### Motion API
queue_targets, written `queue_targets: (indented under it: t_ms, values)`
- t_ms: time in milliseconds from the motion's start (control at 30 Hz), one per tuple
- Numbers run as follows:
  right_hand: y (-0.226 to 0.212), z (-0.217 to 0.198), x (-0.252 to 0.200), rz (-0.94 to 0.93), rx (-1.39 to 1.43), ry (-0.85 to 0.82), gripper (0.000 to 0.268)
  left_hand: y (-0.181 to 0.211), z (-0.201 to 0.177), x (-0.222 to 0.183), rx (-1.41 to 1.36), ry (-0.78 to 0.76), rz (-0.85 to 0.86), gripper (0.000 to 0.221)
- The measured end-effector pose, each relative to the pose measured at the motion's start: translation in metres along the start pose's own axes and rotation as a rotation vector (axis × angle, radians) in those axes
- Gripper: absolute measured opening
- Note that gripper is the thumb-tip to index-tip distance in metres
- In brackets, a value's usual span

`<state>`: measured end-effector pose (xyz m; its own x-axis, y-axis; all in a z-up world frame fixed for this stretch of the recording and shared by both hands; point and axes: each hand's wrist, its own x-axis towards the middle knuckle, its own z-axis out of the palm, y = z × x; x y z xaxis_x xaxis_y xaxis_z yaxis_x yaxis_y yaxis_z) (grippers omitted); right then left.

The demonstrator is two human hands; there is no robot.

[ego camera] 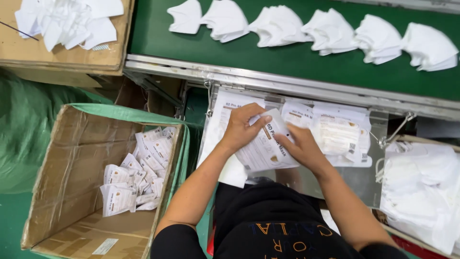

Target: Packing masks into individual pouches from a conveyor belt.

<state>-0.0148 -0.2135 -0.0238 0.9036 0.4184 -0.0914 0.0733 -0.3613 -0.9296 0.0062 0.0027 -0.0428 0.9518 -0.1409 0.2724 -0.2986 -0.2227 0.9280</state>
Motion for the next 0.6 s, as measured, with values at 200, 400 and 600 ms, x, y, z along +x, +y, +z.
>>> queue_targets:
  t_ms: [200,400,600]
  values:
    - [0.076,-0.021,-0.023,0.485,-0.009,0.061,0.040,-0.067,0.000,0.037,-0.053,-0.137,-0.185,0.016]
    - [0.061,-0.135,0.041,0.066,-0.841,0.236,0.053,-0.162,-0.193,0.174,0.483,0.551,-0.050,0.007]
    - [0.071,-0.136,0.205,-0.191,-1.005,0.574,0.070,-0.317,-0.348,0.239,1.019,0.327,-0.042,0.034]
